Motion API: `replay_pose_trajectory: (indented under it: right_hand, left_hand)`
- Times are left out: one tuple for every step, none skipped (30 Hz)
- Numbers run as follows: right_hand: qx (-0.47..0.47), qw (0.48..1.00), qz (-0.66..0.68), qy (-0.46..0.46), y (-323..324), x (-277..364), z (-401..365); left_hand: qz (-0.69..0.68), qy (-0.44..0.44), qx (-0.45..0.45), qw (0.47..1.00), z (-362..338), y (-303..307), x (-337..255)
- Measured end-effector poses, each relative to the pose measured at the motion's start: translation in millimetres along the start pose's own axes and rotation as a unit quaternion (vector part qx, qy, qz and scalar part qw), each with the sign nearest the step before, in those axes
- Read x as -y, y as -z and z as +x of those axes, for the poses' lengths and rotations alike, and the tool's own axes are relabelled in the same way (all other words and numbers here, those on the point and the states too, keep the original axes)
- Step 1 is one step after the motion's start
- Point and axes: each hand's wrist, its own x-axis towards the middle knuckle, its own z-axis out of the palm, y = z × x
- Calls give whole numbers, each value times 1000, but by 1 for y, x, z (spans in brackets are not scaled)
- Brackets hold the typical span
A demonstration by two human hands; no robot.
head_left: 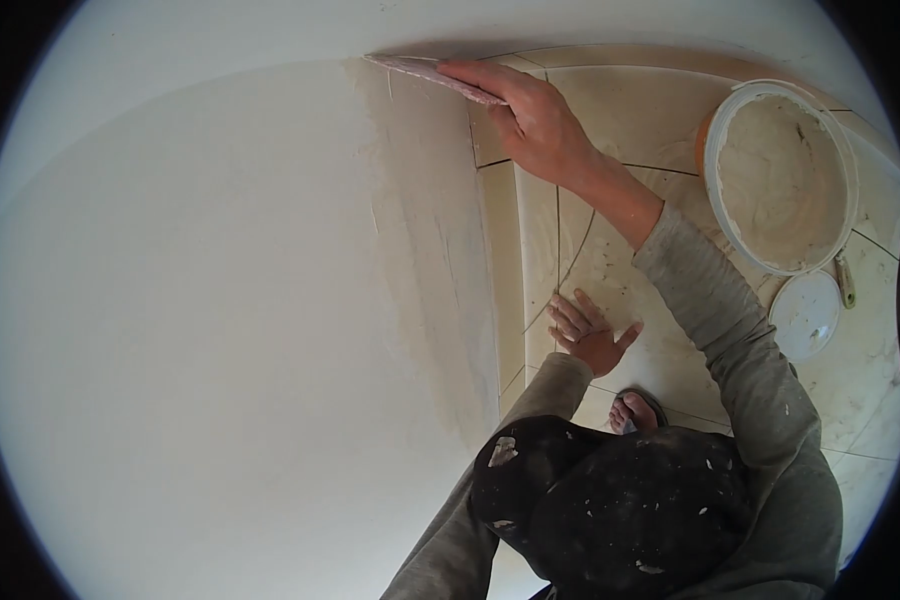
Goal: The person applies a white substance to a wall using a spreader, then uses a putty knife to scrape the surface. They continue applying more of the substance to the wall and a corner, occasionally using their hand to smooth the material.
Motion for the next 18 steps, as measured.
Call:
replay_pose_trajectory:
  right_hand:
    - [31, 999, 10, -7, 6, -1, 3]
    - [63, 998, 20, -15, 8, -2, 4]
    - [63, 998, 20, -15, 8, -4, 5]
    - [71, 997, 22, -12, 8, -5, 5]
    - [78, 997, 23, -8, 8, -6, 5]
    - [76, 997, 21, -6, 8, -7, 3]
    - [74, 997, 13, 2, 7, -6, -1]
    - [71, 997, 4, 10, 7, -6, -4]
    - [69, 998, 3, 12, 9, -2, -7]
    - [94, 996, 7, -6, 12, 3, -13]
    - [119, 993, 11, -24, 14, 6, -18]
    - [117, 993, 12, -24, 15, 10, -23]
    - [106, 994, 12, -2, 16, 12, -26]
    - [94, 995, 12, 20, 16, 13, -28]
    - [93, 995, 13, 20, 16, 12, -26]
    - [72, 997, 16, 14, 15, 9, -22]
    - [52, 998, 18, 8, 13, 6, -18]
    - [53, 998, 19, 7, 12, 3, -13]
  left_hand:
    - [3, -1, 0, 1000, 0, 0, 0]
    - [6, -1, 0, 1000, -1, 0, 0]
    - [6, -1, 0, 1000, 0, -1, 0]
    - [6, 0, -2, 1000, 0, -1, 1]
    - [6, 0, -5, 1000, 0, -2, 0]
    - [7, -3, -6, 1000, 1, 0, 0]
    - [11, 2, 0, 1000, 0, 0, 0]
    - [15, 6, 5, 1000, 0, 1, -1]
    - [17, 4, 4, 1000, 0, 1, -2]
    - [18, 5, 1, 1000, 0, 1, -1]
    - [18, 6, -1, 1000, 0, 1, -1]
    - [20, 7, -1, 1000, -1, 1, -1]
    - [17, 7, -3, 1000, -1, 1, -1]
    - [14, 7, -4, 1000, 0, 1, -1]
    - [15, 8, -4, 1000, 0, 2, -1]
    - [13, 7, -3, 1000, 0, 2, -1]
    - [10, 7, -1, 1000, -1, 2, -1]
    - [9, 8, 0, 1000, -1, 1, -1]
